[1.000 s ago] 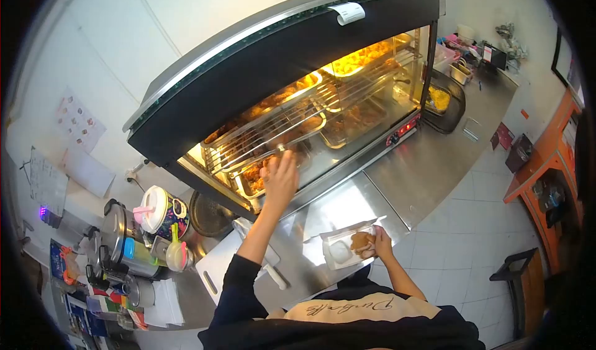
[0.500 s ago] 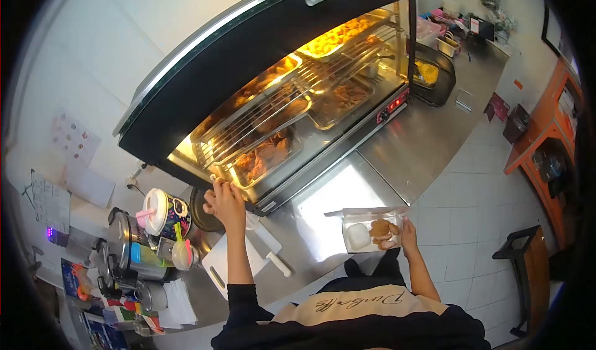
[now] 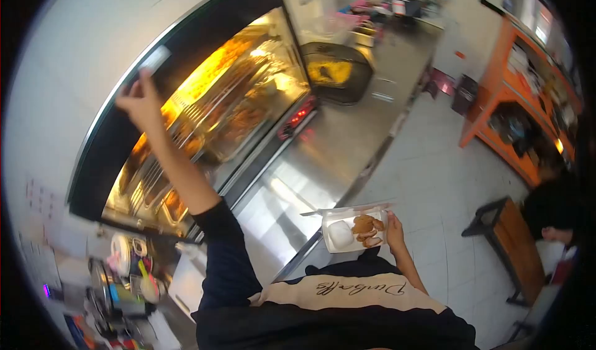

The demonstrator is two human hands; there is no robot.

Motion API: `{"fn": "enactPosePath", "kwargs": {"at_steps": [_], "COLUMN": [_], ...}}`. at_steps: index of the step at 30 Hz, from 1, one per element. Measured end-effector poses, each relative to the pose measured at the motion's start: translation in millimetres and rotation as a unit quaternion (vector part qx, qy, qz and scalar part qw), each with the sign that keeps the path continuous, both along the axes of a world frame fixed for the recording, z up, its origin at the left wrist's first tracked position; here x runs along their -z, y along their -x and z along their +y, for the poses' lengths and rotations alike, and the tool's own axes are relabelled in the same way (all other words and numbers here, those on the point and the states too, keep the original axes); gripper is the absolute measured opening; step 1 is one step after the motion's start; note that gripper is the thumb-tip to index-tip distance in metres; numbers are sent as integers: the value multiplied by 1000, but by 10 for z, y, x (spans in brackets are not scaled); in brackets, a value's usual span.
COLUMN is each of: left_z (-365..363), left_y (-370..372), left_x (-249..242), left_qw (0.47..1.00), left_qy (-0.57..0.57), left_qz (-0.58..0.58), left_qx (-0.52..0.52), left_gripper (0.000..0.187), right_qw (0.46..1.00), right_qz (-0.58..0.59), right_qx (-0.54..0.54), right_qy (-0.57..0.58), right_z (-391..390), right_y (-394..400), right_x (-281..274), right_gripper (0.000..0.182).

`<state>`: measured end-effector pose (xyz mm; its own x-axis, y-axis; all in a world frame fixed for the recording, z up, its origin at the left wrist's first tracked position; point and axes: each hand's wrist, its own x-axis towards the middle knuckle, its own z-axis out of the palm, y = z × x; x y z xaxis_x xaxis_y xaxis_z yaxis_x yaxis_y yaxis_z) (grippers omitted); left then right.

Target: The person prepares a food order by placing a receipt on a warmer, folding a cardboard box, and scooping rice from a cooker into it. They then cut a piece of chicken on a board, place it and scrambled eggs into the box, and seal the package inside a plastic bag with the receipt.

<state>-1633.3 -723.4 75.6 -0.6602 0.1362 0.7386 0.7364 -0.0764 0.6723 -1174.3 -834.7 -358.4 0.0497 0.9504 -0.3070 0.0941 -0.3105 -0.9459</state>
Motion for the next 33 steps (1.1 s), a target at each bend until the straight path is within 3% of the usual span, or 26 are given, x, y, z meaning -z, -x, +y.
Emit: {"fn": "enactPosePath", "kwargs": {"at_steps": [2,3,5,7,10,14,17,19,21,23,27,28,31,33], "left_z": [445,627,704,826,1058,1490,2027,2481,2907,3383,4132,4254,4524,4671], "left_y": [203,250,163,197,151,-1040,-1926,-2279,-2571,-2657,-2858,-2952,-3036,-3002], "left_x": [-30,-29,56,22,64,258,540,847,1048,1228,1471,1419,1383,1421], "left_qw": [992,991,983,988,985,979,978,959,942,907,828,816,802,765], "left_qy": [54,28,-39,-109,-139,-141,-61,-54,32,150,160,143,130,148], "left_qz": [13,2,-3,9,-1,91,59,-61,-157,-87,-187,-197,-141,-203], "left_qx": [-113,-130,-177,-113,102,116,192,272,295,382,504,524,566,592], "left_gripper": [82,83,74,58,41,34,22,20,21,24,30,32,50,60], "right_qw": [1000,999,997,992,985,984,987,988,986,981,984,991,990,989], "right_qz": [16,24,17,-3,78,83,46,44,68,83,59,61,70,71], "right_qx": [26,39,76,127,154,156,151,147,146,165,164,119,113,119], "right_qy": [9,13,-18,-21,33,39,29,35,52,63,33,21,41,61], "right_z": [270,352,517,761,1192,1981,2679,3101,3486,3855,4760,4961,5656,6177], "right_y": [-459,-678,-1131,-1446,-1877,-2173,-2186,-2240,-2338,-2375,-2592,-2635,-2779,-2741], "right_x": [41,109,278,298,0,7,70,90,69,-86,48,-22,59,19], "right_gripper": [42,42,42,42,42,44,46,47,48,47,46,50,49,50]}}
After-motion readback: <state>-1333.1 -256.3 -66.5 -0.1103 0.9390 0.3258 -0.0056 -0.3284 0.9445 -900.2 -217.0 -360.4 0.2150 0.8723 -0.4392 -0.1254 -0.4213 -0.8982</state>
